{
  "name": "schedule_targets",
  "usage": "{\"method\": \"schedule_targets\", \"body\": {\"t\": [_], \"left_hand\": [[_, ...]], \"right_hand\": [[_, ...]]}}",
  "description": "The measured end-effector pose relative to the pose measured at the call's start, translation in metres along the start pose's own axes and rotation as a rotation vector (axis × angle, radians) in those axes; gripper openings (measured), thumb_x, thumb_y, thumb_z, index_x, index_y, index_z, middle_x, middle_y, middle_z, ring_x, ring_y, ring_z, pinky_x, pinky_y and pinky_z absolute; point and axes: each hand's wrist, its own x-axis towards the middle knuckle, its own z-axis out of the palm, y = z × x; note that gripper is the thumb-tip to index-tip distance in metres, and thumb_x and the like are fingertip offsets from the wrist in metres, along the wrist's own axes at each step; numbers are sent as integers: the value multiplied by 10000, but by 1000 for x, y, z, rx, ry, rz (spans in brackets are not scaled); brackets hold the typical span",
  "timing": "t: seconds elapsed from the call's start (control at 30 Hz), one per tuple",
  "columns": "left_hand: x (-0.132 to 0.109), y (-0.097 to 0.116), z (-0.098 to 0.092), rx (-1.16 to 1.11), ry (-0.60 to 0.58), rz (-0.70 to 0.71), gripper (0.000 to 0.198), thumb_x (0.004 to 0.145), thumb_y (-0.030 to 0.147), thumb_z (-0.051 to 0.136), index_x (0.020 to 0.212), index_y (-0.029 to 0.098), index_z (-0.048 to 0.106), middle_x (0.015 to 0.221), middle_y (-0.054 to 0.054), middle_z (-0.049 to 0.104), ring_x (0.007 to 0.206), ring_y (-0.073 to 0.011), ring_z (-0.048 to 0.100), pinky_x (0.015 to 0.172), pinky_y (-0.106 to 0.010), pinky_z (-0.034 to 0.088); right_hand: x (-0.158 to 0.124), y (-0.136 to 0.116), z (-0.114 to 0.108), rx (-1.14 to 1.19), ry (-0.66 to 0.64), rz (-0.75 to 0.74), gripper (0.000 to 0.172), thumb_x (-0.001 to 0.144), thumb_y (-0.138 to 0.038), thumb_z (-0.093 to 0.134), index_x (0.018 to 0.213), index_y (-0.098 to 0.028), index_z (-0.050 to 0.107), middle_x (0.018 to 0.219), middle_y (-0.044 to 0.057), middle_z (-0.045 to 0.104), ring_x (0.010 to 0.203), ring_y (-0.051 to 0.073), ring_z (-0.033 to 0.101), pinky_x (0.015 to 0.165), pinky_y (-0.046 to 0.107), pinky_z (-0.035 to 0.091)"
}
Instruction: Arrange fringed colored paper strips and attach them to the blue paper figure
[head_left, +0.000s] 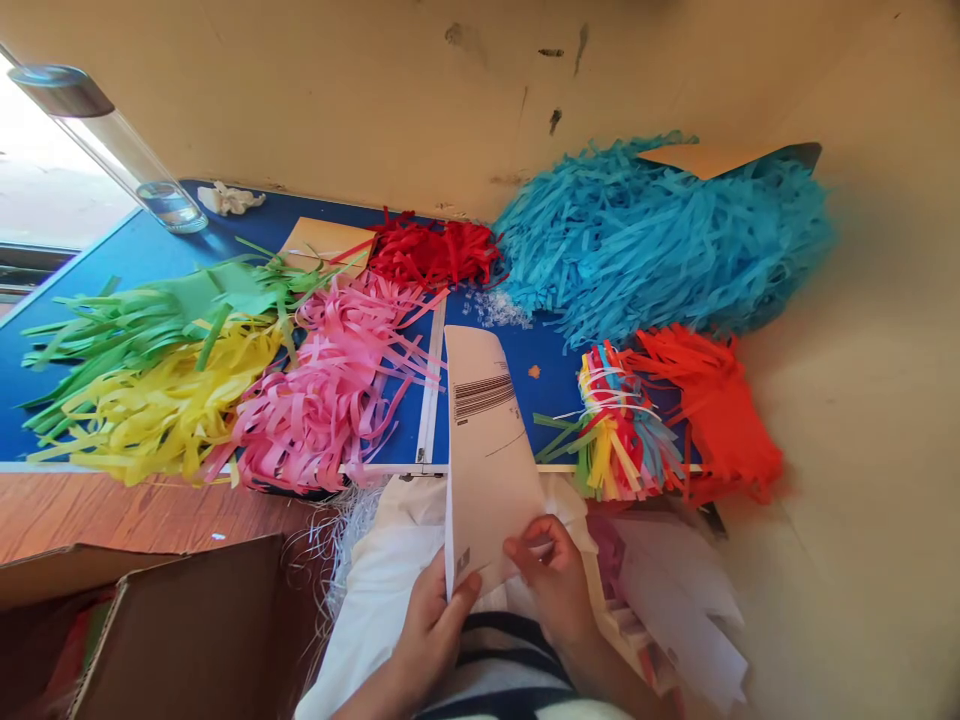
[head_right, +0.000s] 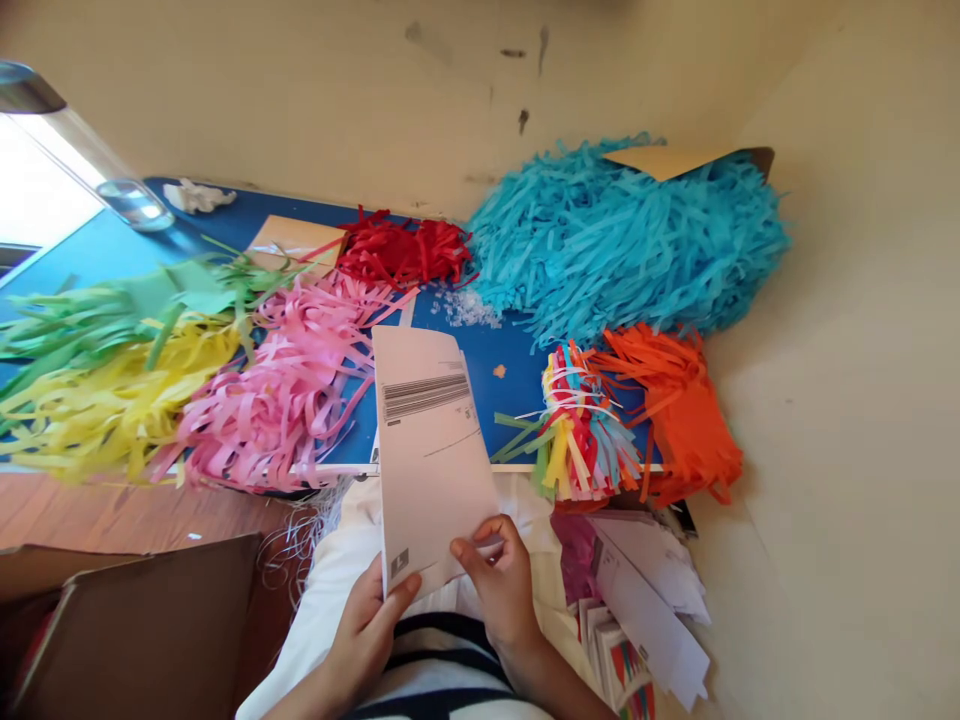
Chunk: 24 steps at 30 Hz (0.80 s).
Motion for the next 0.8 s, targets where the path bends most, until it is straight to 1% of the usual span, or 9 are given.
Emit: {"method": "schedule_targets", "body": {"t": [0.13, 0.23, 0.3, 0.43, 0.5, 0.67, 0.8], "left_hand": [[0, 0, -2, -29, -49, -40, 391, 926, 395, 506, 1226, 196, 657, 1222, -85, 699, 1119, -278, 623, 995, -383, 475], [0, 4, -2, -52, -71, -50, 382, 921, 416, 514, 1182, 194, 683, 1192, -85, 712, 1106, -282, 626, 980, -381, 480], [1, 9, -1, -97, -64, -70, 379, 905, 433, 539, 1144, 187, 699, 1170, -87, 720, 1095, -283, 631, 980, -383, 480], [4, 14, 4, -232, 34, -160, 397, 869, 475, 588, 1099, 175, 709, 1112, -86, 738, 1053, -266, 650, 986, -377, 480], [4, 14, 6, -254, 86, -189, 407, 856, 488, 604, 1089, 170, 707, 1093, -85, 743, 1036, -258, 655, 982, -368, 483], [2, 15, 6, -217, 138, -199, 425, 849, 519, 600, 1056, 162, 706, 1091, -91, 743, 1034, -256, 655, 960, -350, 492], [2, 15, 4, -151, 179, -203, 436, 846, 537, 593, 1021, 154, 704, 1058, -92, 750, 1008, -253, 657, 924, -332, 503]], "right_hand": [[-1, 0, -1, -14, 3, 33, 394, 638, -474, 810, 694, -206, 527, 614, -46, 539, 555, 136, 503, 529, 226, 409], [-1, 1, -2, -23, 23, 11, 403, 643, -478, 807, 682, -205, 515, 611, -48, 527, 543, 132, 499, 533, 230, 413], [-1, 1, -2, -48, 31, -10, 396, 654, -481, 799, 685, -206, 516, 615, -46, 531, 541, 133, 496, 534, 233, 411], [-3, -3, -3, -103, -4, -70, 356, 668, -451, 793, 716, -206, 540, 691, -23, 584, 616, 151, 535, 585, 241, 436], [-5, -4, -4, -93, -37, -71, 334, 675, -427, 788, 735, -207, 544, 710, -20, 591, 635, 156, 544, 593, 242, 444], [-6, -1, -5, -15, -133, -23, 291, 703, -361, 778, 783, -210, 542, 726, -27, 586, 648, 154, 549, 619, 242, 453], [-5, 2, -5, -9, -168, 0, 287, 699, -348, 781, 786, -208, 546, 747, -20, 606, 654, 155, 556, 627, 244, 449]]}}
